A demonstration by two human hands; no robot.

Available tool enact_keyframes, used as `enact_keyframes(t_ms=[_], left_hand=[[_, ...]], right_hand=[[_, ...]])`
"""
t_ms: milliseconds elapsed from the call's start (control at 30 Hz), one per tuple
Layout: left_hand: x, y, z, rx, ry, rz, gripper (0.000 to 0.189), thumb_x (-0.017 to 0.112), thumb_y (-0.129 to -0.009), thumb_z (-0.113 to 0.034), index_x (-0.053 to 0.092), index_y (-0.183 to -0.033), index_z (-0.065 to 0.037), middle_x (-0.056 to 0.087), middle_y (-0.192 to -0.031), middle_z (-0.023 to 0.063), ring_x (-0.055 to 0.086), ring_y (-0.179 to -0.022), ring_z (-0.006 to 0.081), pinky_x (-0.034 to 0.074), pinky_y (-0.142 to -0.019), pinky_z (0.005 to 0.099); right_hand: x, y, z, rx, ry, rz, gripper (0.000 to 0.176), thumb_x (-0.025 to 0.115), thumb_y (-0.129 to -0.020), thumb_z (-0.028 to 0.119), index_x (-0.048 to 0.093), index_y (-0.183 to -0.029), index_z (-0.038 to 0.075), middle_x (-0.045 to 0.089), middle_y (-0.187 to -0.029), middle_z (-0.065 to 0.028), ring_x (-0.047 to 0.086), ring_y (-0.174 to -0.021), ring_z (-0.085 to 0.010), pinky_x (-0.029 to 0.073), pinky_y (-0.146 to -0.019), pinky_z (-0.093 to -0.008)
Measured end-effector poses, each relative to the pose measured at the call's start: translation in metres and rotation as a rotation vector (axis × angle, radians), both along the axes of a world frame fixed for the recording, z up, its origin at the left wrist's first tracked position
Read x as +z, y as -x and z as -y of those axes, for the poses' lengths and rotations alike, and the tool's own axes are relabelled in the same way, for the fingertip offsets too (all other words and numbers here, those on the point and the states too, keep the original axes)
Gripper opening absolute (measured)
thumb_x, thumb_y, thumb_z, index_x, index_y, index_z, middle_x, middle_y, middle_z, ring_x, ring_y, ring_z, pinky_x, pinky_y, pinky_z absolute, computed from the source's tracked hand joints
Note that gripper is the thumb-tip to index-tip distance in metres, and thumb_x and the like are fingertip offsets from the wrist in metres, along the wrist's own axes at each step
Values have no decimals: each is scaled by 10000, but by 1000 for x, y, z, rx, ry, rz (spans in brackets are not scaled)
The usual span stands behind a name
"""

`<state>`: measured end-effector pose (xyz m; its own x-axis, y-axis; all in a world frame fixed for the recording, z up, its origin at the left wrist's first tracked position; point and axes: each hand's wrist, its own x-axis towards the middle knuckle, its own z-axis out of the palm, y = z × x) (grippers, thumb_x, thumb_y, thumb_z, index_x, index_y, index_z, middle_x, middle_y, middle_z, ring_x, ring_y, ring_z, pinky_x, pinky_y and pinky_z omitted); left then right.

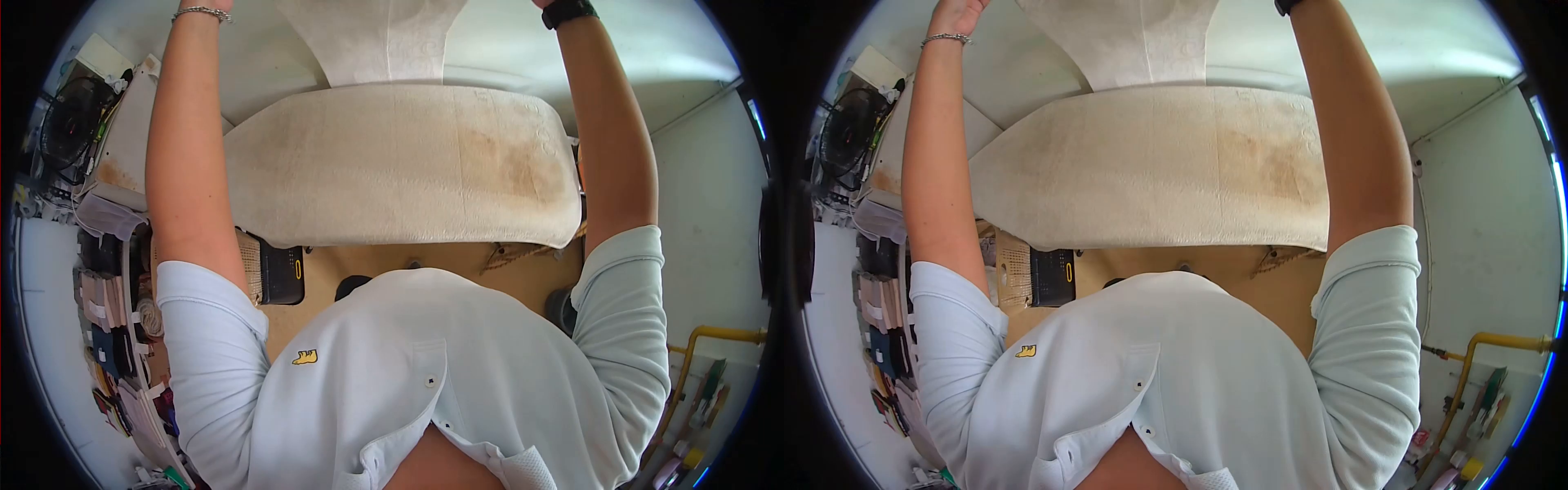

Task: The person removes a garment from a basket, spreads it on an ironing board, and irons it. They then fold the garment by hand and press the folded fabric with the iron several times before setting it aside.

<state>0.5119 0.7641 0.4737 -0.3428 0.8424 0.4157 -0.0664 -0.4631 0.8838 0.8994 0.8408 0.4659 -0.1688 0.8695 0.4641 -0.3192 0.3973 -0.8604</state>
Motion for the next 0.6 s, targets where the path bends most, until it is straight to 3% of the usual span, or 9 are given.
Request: enact_keyframes(t_ms=[167, 367, 467, 567, 600], left_hand=[[-34, 1, -35, 54, 82, 4, 413, 542, -941, -116, 476, -1346, -76, 579, -881, 10, 557, -739, 96, 504, -650, 227], [-87, 1, -70, 72, 284, 11, 442, 513, -946, -91, 432, -1376, -32, 573, -961, 51, 552, -754, 120, 487, -635, 228], [-115, 19, -97, -2, 294, 83, 467, 497, -948, -81, 397, -1401, -26, 568, -983, 70, 558, -764, 135, 484, -634, 228], [-129, 20, -83, 8, 282, 74, 402, 534, -937, -97, 489, -1331, -29, 572, -999, 69, 563, -769, 156, 498, -654, 266], [-132, 17, -67, 2, 271, 62, 393, 577, -922, -119, 526, -1306, -51, 585, -993, 27, 558, -794, 112, 490, -706, 248]], right_hand=[[-27, 5, -48, 24, 70, -3, 386, 598, -912, 99, 543, -1285, 16, 637, -1051, -78, 601, -889, -149, 512, -824, -268], [-88, 15, -106, 23, 267, 66, 372, 621, -894, 103, 574, -1256, 33, 654, -1023, -80, 617, -884, -169, 517, -789, -293], [-102, 21, -103, -20, 309, 36, 371, 628, -890, 98, 580, -1253, 45, 666, -981, -71, 627, -830, -166, 523, -769, -299], [-115, 14, -84, -25, 302, 60, 383, 631, -895, 114, 569, -1266, 42, 663, -1009, -74, 623, -851, -154, 526, -778, -305], [-109, 12, -53, -62, 304, 94, 376, 624, -904, 127, 567, -1265, 37, 662, -1019, -80, 620, -858, -153, 528, -776, -308]])
